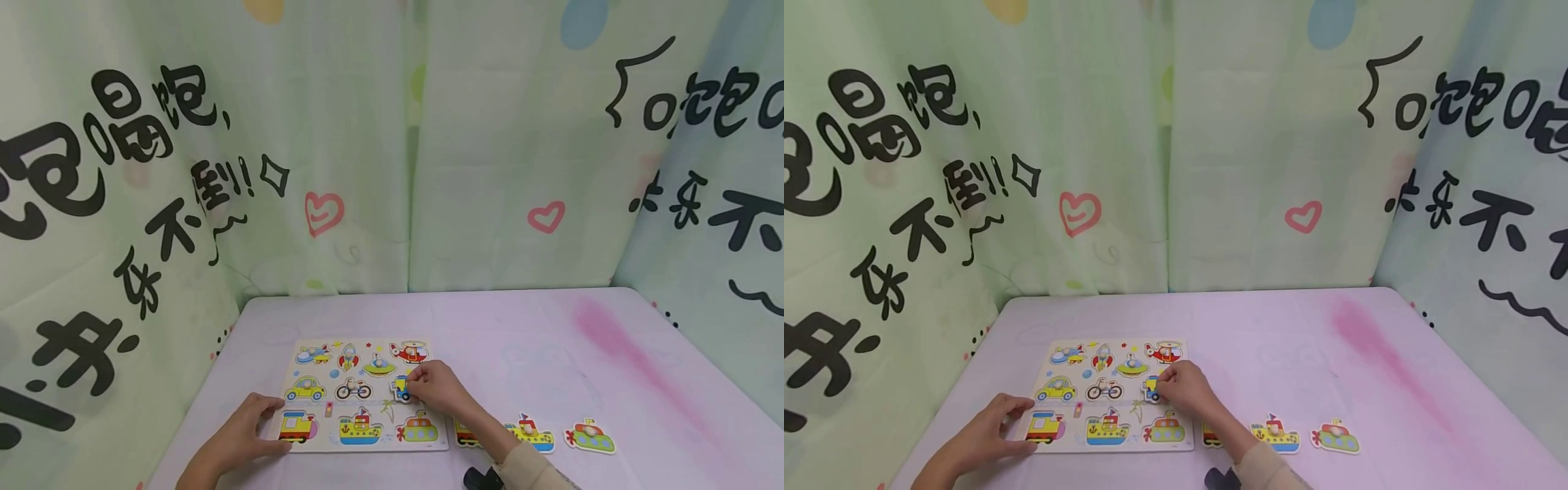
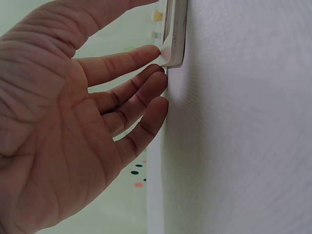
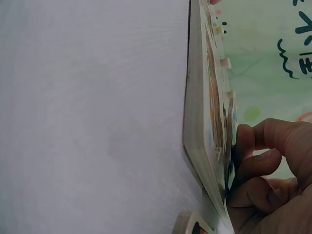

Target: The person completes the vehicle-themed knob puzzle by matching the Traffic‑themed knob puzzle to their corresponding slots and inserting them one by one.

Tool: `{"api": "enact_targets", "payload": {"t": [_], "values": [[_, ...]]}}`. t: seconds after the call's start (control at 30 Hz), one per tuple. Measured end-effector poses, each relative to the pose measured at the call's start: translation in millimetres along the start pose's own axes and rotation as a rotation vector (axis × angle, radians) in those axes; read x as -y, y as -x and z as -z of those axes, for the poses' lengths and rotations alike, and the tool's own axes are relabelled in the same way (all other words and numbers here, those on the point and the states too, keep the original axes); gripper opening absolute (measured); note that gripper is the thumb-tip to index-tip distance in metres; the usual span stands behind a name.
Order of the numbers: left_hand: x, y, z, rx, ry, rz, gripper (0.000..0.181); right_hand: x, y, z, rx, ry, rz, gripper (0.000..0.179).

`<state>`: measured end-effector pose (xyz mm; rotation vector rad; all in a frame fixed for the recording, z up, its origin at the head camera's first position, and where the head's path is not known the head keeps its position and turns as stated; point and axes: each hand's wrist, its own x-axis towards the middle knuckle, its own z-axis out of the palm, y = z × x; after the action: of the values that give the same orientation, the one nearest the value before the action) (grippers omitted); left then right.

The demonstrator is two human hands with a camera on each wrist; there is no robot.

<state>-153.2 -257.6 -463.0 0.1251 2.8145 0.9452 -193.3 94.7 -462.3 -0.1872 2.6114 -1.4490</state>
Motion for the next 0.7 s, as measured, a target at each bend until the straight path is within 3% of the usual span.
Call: {"api": "enact_targets", "payload": {"t": [0.5, 0.7], "values": [[-0.7, 0.9, 2.2, 0.001, 0.012, -0.014, 0.075, -0.1, 0.2, -1.7, -0.043, 0.051, -0.016, 0.005], [0.5, 0.3, 0.5, 0.004, 0.014, -0.011, 0.075, -2.2, 4.5, -0.6, -0.032, 0.041, -0.009, 0.013]]}}
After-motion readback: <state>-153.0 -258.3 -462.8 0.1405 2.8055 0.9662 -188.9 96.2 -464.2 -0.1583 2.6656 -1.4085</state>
